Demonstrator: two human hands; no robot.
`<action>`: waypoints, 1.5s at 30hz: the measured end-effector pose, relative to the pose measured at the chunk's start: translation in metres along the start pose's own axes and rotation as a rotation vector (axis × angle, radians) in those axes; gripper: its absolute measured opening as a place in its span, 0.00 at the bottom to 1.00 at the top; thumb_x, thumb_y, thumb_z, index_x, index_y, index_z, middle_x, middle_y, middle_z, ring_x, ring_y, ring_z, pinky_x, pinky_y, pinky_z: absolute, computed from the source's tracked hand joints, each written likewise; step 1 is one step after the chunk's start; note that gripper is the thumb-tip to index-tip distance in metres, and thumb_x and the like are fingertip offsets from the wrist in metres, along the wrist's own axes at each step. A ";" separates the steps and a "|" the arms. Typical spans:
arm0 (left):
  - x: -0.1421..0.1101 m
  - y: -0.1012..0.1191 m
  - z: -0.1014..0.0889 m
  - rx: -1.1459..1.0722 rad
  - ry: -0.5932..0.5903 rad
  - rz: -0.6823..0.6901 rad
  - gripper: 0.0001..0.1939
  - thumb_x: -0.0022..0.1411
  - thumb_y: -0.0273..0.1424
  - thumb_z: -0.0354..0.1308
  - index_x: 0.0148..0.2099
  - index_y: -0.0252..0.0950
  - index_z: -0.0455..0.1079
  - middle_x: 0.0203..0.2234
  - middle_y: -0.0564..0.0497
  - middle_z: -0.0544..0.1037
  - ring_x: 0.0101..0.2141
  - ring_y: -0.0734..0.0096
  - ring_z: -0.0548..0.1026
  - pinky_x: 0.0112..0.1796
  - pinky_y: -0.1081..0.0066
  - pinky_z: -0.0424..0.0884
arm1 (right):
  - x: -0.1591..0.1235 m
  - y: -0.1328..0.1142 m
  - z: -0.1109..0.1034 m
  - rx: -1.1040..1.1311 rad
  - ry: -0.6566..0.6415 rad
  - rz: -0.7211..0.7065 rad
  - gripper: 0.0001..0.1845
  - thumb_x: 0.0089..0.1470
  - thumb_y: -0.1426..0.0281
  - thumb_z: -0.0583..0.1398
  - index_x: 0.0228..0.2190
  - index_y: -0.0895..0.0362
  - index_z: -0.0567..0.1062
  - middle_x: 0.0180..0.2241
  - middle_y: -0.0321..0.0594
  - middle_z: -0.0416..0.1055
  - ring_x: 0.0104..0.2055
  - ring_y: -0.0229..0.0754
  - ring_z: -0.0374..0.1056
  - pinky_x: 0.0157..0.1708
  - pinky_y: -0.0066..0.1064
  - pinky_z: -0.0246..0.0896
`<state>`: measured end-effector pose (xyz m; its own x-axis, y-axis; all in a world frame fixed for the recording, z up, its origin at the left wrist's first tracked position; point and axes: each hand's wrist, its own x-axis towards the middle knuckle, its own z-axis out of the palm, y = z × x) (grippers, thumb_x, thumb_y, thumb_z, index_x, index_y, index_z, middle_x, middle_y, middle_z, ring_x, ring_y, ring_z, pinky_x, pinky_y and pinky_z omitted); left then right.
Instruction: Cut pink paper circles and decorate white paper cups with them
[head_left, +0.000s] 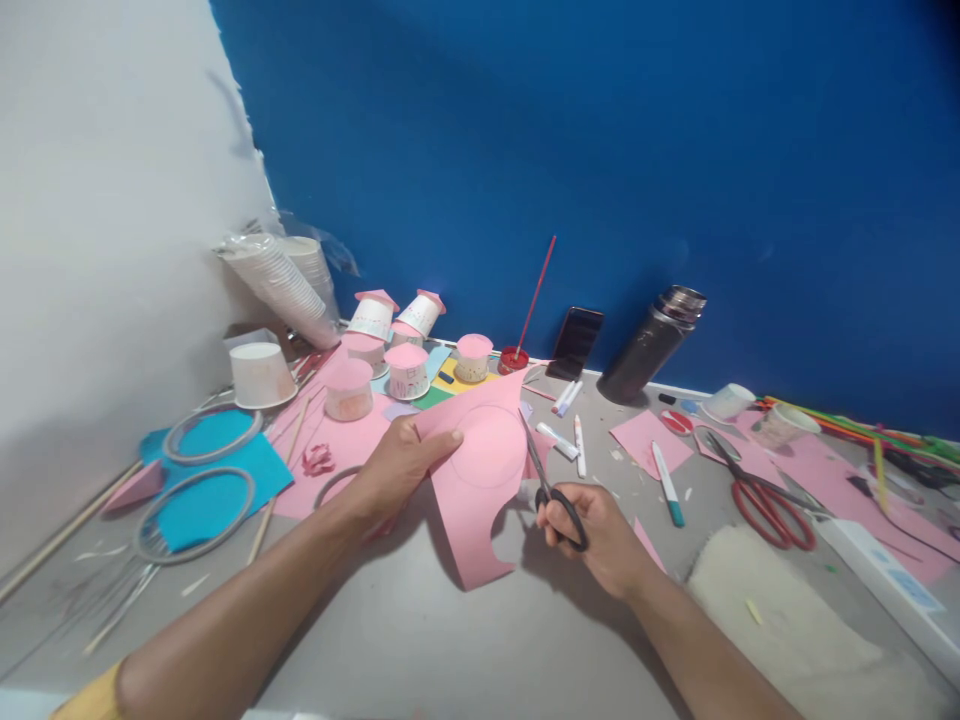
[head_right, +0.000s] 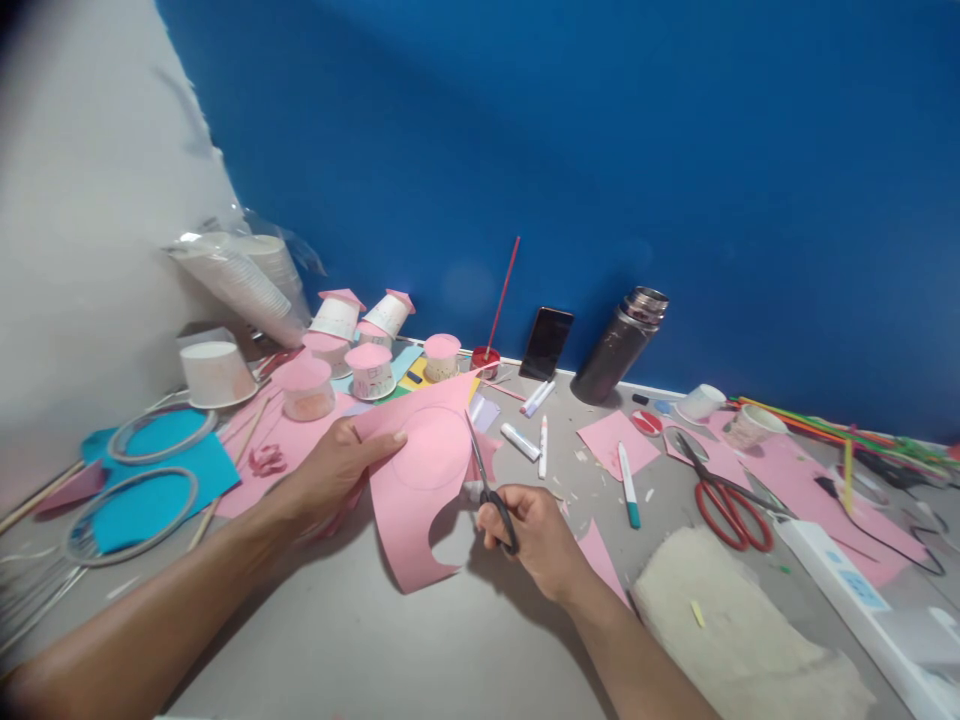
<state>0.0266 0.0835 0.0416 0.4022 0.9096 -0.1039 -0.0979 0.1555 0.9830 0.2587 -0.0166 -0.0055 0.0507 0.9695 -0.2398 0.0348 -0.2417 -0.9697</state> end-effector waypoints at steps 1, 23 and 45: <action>0.000 0.000 0.000 0.003 0.001 -0.002 0.21 0.59 0.37 0.68 0.19 0.38 0.68 0.06 0.57 0.61 0.11 0.79 0.53 0.15 0.72 0.43 | 0.000 0.001 0.000 -0.001 0.000 0.002 0.27 0.46 0.47 0.69 0.23 0.59 0.75 0.20 0.37 0.71 0.20 0.31 0.54 0.20 0.26 0.44; 0.000 -0.003 0.000 0.093 0.032 -0.011 0.23 0.59 0.40 0.67 0.18 0.38 0.63 0.08 0.57 0.59 0.13 0.78 0.51 0.19 0.69 0.43 | -0.001 0.000 0.001 -0.014 0.013 0.007 0.29 0.44 0.44 0.69 0.22 0.59 0.74 0.20 0.37 0.70 0.20 0.31 0.53 0.20 0.26 0.44; -0.003 0.005 0.006 0.041 0.026 -0.017 0.23 0.57 0.35 0.68 0.18 0.39 0.60 0.08 0.59 0.56 0.14 0.79 0.51 0.18 0.70 0.43 | -0.003 -0.005 0.007 0.115 -0.044 0.019 0.35 0.41 0.39 0.69 0.23 0.61 0.75 0.18 0.35 0.66 0.17 0.29 0.52 0.18 0.25 0.40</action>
<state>0.0303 0.0792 0.0478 0.3795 0.9169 -0.1239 -0.0535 0.1554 0.9864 0.2519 -0.0180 -0.0001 0.0059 0.9663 -0.2572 -0.0803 -0.2559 -0.9634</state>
